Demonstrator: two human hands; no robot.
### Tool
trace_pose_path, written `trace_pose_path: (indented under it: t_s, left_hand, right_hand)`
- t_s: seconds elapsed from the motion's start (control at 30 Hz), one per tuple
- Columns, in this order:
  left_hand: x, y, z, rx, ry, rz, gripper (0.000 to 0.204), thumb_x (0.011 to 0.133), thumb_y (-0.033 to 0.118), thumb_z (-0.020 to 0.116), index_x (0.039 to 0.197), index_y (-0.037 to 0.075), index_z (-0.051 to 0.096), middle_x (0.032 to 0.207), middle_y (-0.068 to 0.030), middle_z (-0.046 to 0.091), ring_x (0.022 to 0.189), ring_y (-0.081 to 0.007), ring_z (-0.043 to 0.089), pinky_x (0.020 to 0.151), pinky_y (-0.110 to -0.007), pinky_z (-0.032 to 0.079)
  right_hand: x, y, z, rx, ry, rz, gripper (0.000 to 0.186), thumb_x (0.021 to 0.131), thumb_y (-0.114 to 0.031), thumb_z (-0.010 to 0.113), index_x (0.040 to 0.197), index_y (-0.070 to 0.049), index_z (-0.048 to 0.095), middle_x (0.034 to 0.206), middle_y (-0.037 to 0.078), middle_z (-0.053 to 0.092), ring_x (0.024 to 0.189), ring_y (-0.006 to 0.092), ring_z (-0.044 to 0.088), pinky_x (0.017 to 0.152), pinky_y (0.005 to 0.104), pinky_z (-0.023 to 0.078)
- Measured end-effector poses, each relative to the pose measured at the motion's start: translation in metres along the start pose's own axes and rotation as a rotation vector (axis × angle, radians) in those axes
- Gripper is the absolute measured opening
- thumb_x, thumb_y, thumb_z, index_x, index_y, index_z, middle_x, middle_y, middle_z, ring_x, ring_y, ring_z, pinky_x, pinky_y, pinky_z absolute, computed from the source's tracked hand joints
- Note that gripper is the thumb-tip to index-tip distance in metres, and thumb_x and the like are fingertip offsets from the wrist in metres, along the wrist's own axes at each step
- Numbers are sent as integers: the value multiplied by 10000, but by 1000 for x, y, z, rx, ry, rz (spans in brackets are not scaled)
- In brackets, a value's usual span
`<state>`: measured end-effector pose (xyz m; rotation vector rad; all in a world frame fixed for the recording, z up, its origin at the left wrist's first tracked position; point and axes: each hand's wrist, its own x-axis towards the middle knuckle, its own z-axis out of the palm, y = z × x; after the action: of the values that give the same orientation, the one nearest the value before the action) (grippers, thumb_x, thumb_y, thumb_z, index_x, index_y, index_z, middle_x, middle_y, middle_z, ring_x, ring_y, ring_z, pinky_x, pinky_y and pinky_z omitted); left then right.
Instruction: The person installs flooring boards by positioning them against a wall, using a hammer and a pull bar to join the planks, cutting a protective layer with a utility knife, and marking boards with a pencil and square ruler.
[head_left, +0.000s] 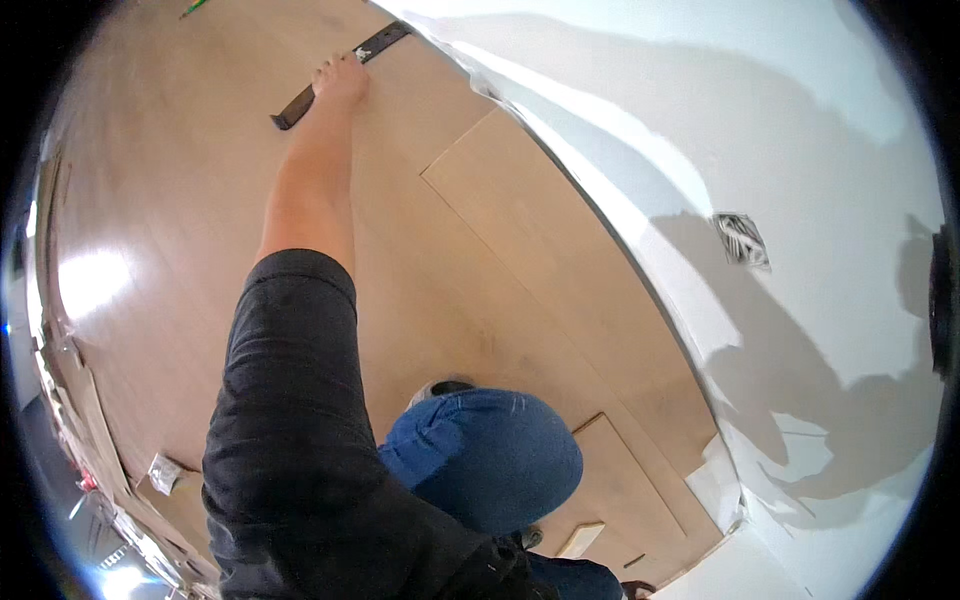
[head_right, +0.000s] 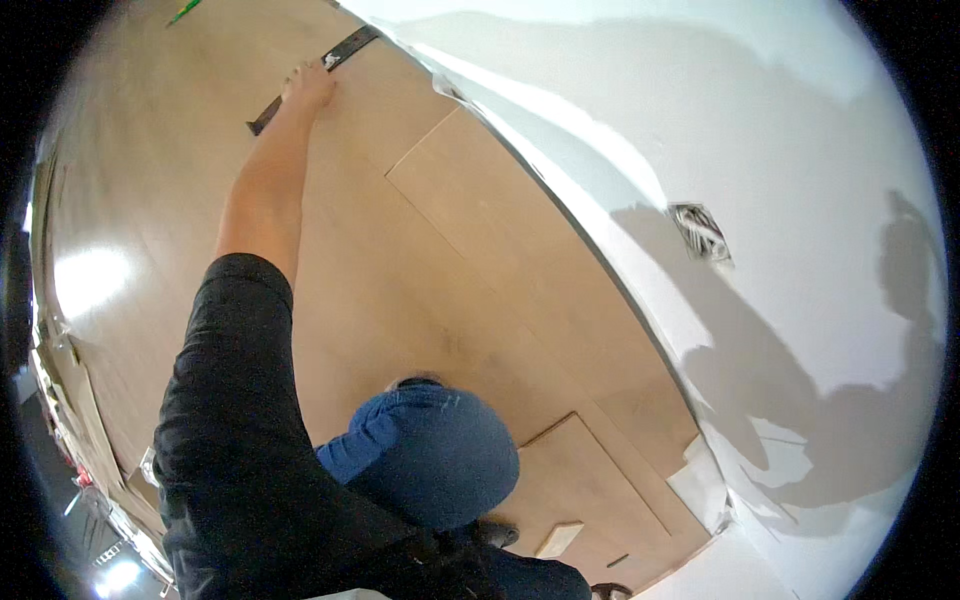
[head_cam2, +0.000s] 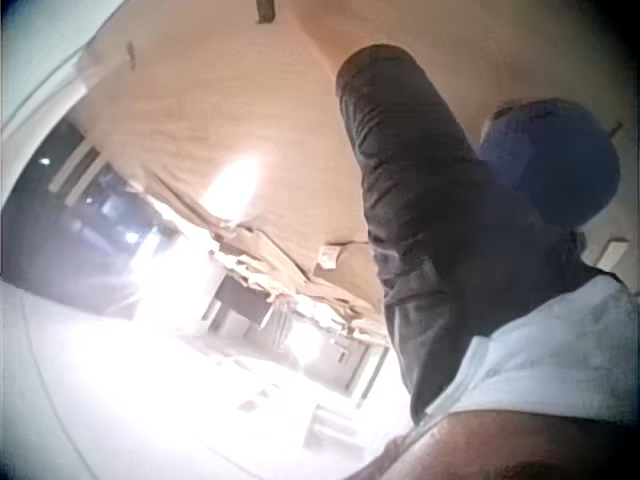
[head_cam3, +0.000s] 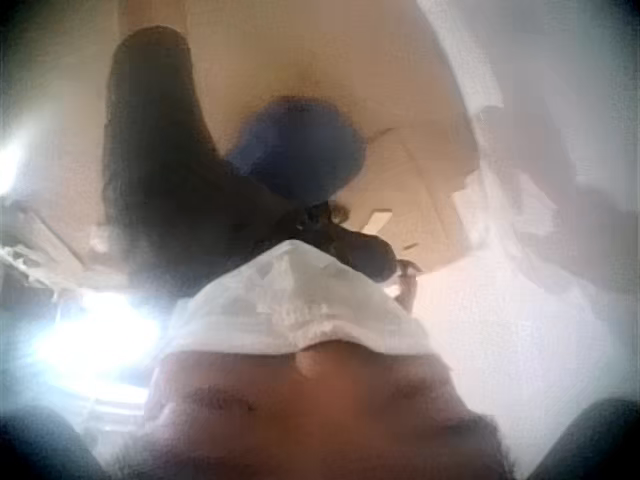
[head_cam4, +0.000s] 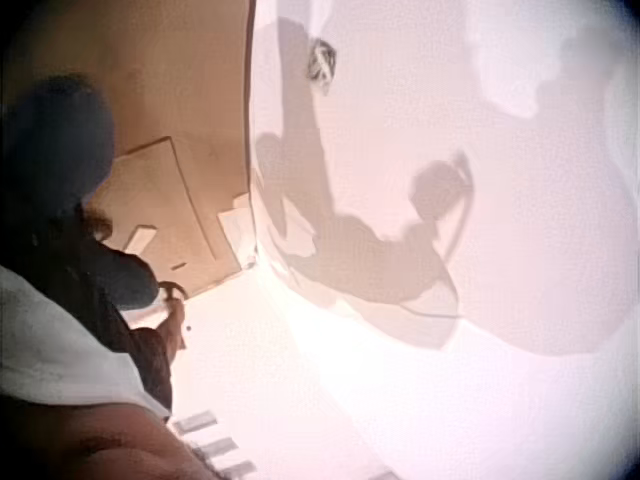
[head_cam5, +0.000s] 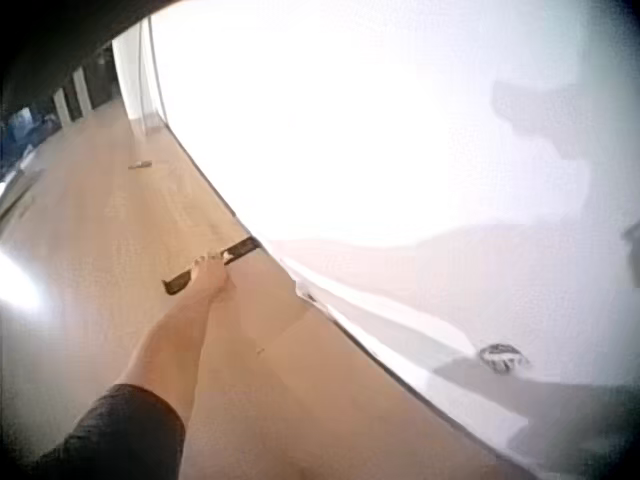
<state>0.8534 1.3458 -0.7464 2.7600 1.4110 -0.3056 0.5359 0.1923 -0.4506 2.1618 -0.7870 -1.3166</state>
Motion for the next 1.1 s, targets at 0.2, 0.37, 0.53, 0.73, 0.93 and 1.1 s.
trace_pose_path:
  t_s: [0.2, 0.37, 0.53, 0.73, 0.93, 1.1]
  left_hand:
    - [50, -1, 15, -71, -73, 68, 882, 869, 701, 670, 1471, 82, 492, 1461, -183, 530, 1382, -430, 482, 1125, -553, 417]
    - [81, -2, 14, -24, -17, 287, 595, 991, 441, 640, 1404, 29, 520, 1456, -223, 518, 1338, -392, 519, 1084, -504, 469]
    - [89, -2, -9, 0, -87, 321, 596, 944, 452, 645, 1315, -11, 583, 1406, -252, 542, 1269, -420, 563, 1062, -499, 489]
    - [78, -36, -20, -57, 116, 388, 600, 925, 465, 637, 1294, 1, 539, 1311, -258, 597, 1209, -432, 606, 996, -541, 513]
    - [-83, -23, -12, -178, 76, 579, 682, 930, 376, 652, 1460, 23, 409, 1375, -232, 548, 1132, -419, 646, 908, -531, 554]
    - [-244, 101, -24, -172, -432, 774, 764, 911, 344, 695, 1483, -21, 345, 1401, -258, 515, 1174, -437, 628, 966, -492, 558]
  right_hand:
    - [-29, -43, -65, 136, 284, -293, 368, 807, -301, 707, 805, 65, 670, 708, 273, 666, 745, 470, 691, 679, 543, 525]
    - [-76, -235, -133, 118, 301, -512, 335, 825, -296, 741, 833, 24, 645, 767, 270, 687, 748, 447, 693, 683, 521, 535]
    - [-140, -367, -140, 172, 189, -731, 342, 880, -341, 739, 967, -21, 659, 824, 252, 708, 815, 456, 700, 708, 521, 553]
    - [-142, -384, -81, -51, 77, -918, 316, 877, -276, 725, 1078, -50, 635, 908, 212, 734, 875, 433, 707, 782, 523, 555]
    - [-149, -405, -62, 117, 88, -901, 311, 878, -321, 719, 1037, -76, 610, 893, 226, 718, 851, 439, 697, 752, 529, 555]
    - [-159, -455, -78, 191, 109, -937, 355, 904, -374, 704, 1083, -77, 628, 911, 216, 720, 874, 437, 698, 758, 535, 552]
